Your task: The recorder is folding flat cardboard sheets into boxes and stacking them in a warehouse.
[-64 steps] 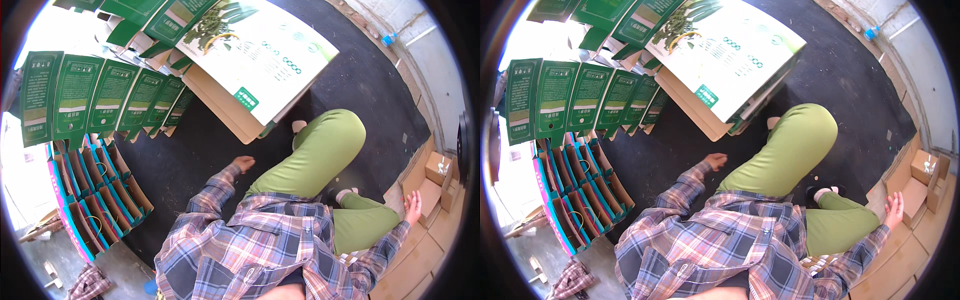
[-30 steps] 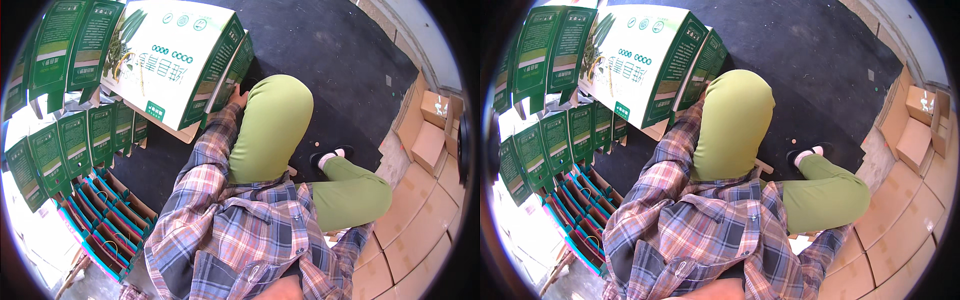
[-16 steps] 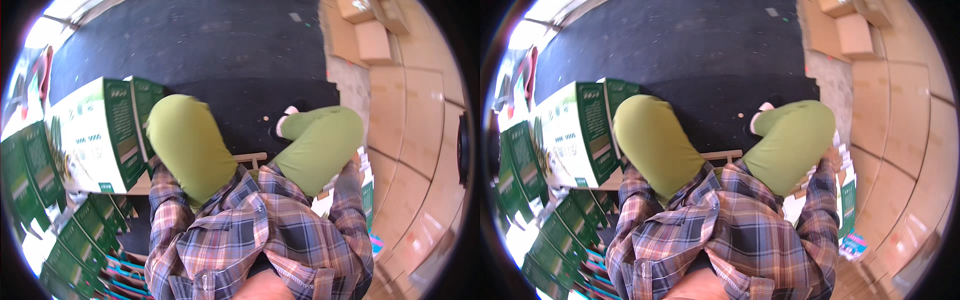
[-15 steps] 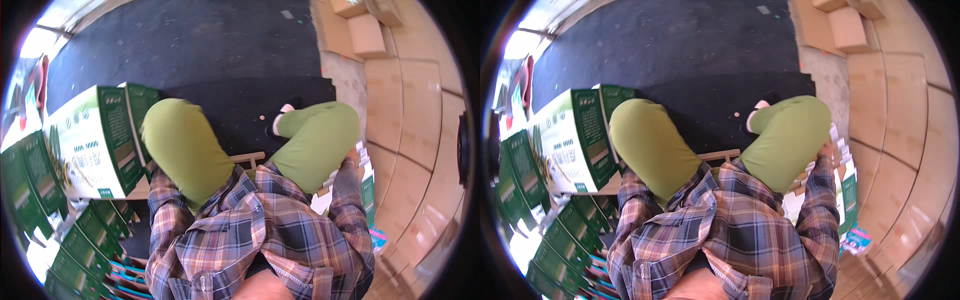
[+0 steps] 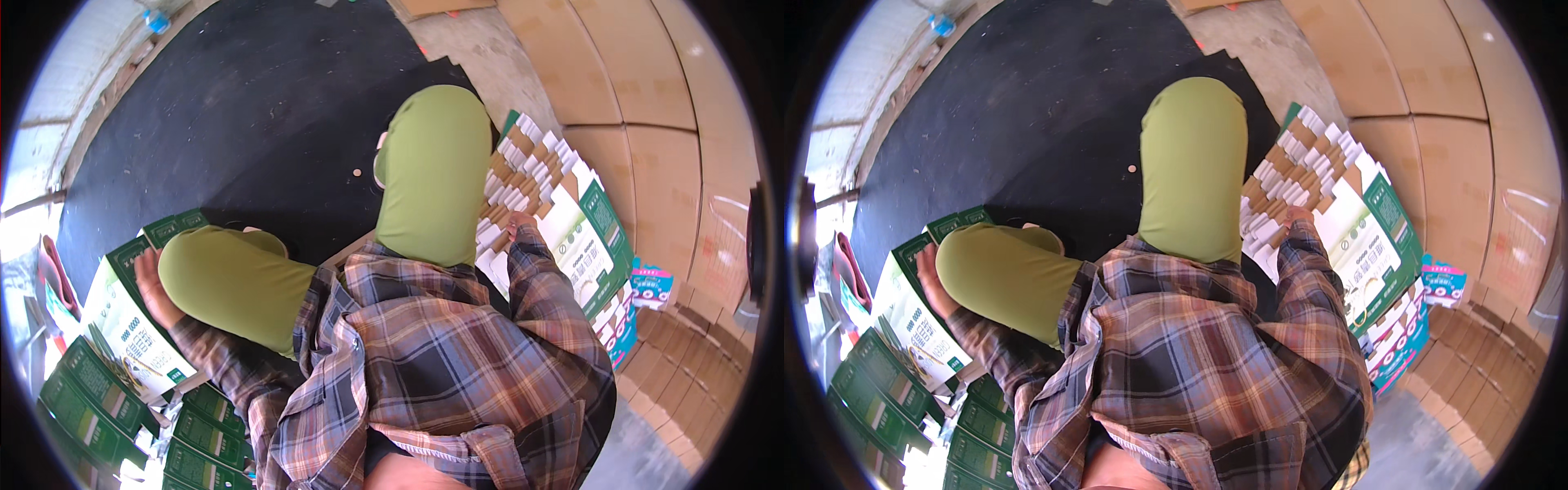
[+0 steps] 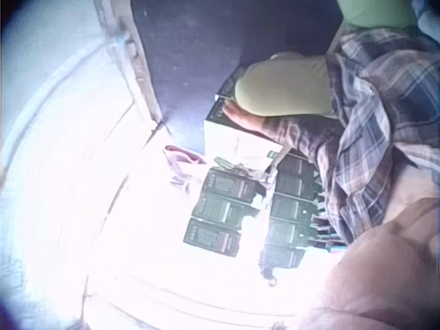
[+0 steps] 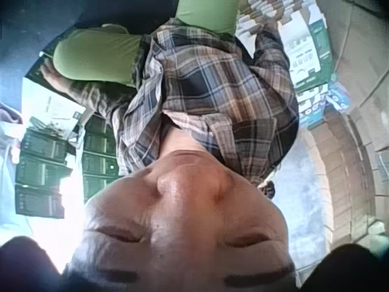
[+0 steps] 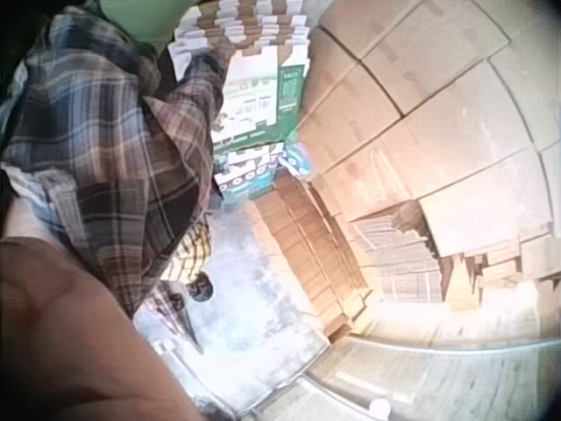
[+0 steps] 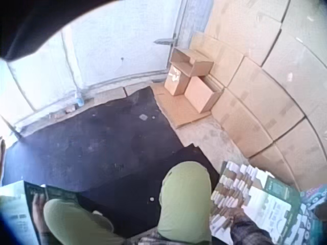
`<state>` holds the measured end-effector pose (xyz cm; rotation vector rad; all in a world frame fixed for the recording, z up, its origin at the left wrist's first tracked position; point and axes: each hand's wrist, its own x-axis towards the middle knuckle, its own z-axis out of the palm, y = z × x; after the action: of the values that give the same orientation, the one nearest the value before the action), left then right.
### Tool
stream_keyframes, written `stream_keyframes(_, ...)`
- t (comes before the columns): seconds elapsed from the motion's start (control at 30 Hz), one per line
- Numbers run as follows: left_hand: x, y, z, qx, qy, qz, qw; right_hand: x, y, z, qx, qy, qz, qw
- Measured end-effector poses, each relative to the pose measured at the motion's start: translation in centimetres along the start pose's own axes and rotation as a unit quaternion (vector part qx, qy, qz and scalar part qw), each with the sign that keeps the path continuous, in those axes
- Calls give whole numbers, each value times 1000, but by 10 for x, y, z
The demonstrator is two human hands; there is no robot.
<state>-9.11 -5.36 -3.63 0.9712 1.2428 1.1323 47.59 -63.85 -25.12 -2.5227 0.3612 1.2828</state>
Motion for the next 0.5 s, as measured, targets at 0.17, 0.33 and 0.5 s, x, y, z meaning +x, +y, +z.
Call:
stream_keyframes(0.17, -43, 94, 56, 146, -38, 206, 967, -34, 16, 60, 304, 55, 145, 940)
stream_keyframes(0.33, -41, 59, 114, 203, -162, 207, 943, -112, 57, 41, 514, -2, 96, 852)
stream_keyframes(0.5, -28, 15, 113, 305, -255, 114, 910, -108, 137, 67, 615, -45, 180, 766)
